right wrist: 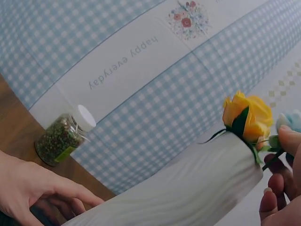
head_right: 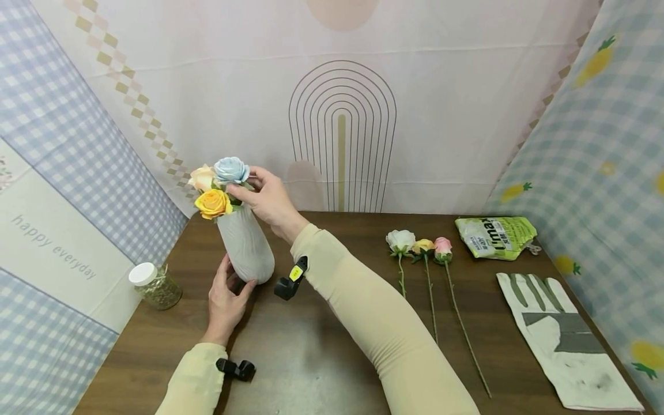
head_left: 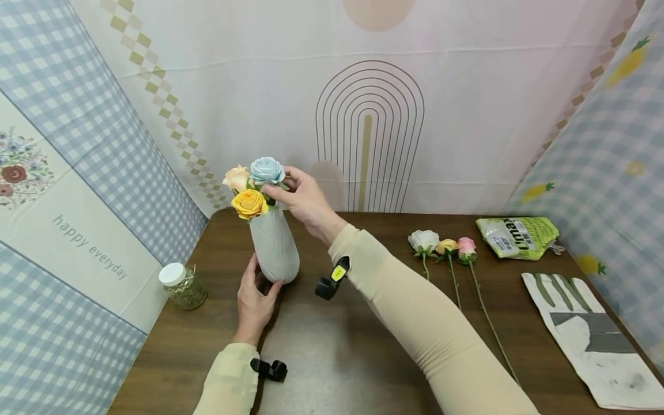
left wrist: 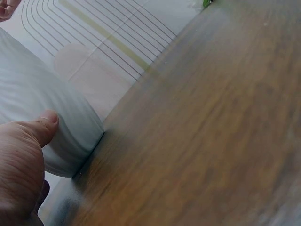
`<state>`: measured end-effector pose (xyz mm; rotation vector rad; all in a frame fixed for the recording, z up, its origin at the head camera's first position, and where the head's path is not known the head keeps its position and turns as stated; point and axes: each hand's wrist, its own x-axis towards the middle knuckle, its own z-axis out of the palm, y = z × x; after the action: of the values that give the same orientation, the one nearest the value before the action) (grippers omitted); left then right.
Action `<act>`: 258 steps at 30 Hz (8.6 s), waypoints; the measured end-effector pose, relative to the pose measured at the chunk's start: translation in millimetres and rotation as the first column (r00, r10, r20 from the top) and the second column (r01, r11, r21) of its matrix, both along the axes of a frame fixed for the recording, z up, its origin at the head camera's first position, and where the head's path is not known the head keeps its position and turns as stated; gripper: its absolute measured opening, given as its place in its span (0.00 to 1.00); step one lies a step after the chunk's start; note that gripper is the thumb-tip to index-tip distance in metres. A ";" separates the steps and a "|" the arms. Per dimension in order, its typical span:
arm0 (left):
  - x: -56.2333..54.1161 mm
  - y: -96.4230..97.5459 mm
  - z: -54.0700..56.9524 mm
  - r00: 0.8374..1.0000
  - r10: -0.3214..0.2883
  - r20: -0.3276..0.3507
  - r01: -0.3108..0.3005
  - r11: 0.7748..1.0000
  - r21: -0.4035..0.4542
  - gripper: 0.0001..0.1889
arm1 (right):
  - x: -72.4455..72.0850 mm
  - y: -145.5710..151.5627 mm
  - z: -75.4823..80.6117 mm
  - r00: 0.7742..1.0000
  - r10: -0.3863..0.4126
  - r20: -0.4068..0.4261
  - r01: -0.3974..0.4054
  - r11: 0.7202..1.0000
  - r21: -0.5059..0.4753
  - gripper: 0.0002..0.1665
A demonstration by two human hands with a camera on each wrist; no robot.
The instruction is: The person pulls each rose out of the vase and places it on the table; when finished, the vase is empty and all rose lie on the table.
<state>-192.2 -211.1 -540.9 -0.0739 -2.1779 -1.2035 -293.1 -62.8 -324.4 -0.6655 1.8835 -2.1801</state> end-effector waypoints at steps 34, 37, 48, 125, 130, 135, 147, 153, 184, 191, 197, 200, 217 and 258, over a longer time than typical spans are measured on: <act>-2.5 -1.4 -2.4 1.000 0.001 -0.013 -0.001 1.000 0.000 0.46 | -5.4 14.0 -6.3 0.954 -0.018 -0.299 0.100 0.960 0.261 0.12; -2.4 -0.9 -1.7 1.000 -0.006 0.003 0.006 1.000 0.006 0.46 | -5.6 15.6 -6.2 0.944 -0.009 -0.331 0.108 0.953 0.283 0.12; -1.7 -0.3 1.9 0.998 -0.038 0.050 0.037 0.999 0.032 0.44 | -4.8 31.4 11.0 0.934 -0.139 -0.330 0.146 0.989 -0.003 0.11; -3.9 -2.4 -3.8 0.999 -0.014 0.035 0.013 0.999 0.034 0.46 | 44.8 230.8 -166.5 0.836 -0.526 0.154 0.514 0.850 0.115 0.23; -3.9 -2.2 -3.2 0.999 -0.012 0.048 0.011 0.999 0.036 0.46 | 42.8 228.0 -176.0 0.848 -0.520 0.105 0.494 0.846 0.202 0.22; -3.7 -2.0 -3.1 0.999 -0.011 0.046 0.009 0.999 0.039 0.46 | 42.2 226.2 -182.4 0.852 -0.522 0.047 0.486 0.820 0.302 0.18; -3.8 -1.8 -3.7 0.998 -0.009 0.058 0.008 0.999 0.033 0.46 | 40.6 227.6 -196.7 0.852 -0.519 -0.060 0.486 0.745 0.458 0.13; -3.9 -1.9 -4.3 0.998 -0.009 0.058 0.008 0.999 0.033 0.46 | 39.2 228.0 -201.3 0.842 -0.528 -0.112 0.506 0.700 0.504 0.13; -3.4 -1.5 -3.7 0.999 -0.012 0.035 0.010 0.999 0.044 0.46 | 39.0 228.3 -203.0 0.837 -0.520 -0.169 0.505 0.618 0.603 0.13; -3.7 -1.8 -4.6 0.999 -0.010 0.035 0.009 0.999 0.041 0.46 | 38.7 228.1 -206.4 0.834 -0.514 -0.198 0.516 0.601 0.611 0.12; -3.3 -0.5 -4.1 0.999 -0.012 0.042 0.010 0.999 0.036 0.47 | 39.9 228.4 -209.3 0.818 -0.527 -0.229 0.544 0.581 0.606 0.11; -2.4 0.9 -3.9 0.999 -0.011 0.050 0.009 0.999 0.031 0.46 | 43.0 228.2 -204.5 0.805 -0.542 -0.242 0.563 0.570 0.598 0.10; -2.2 0.4 -3.6 0.999 -0.021 0.048 0.020 0.999 0.028 0.46 | 34.0 142.7 -42.5 0.924 -0.195 -0.329 0.334 0.829 0.449 0.16; -3.9 -1.0 0.0 0.994 0.013 0.108 -0.015 1.000 0.018 0.45 | 33.8 -12.3 3.0 0.964 -0.089 -0.252 0.217 0.813 0.541 0.14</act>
<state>-196.2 -212.1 -540.8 0.0141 -2.2559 -1.2459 -259.3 -75.1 -321.5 -0.6579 2.6113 -1.5164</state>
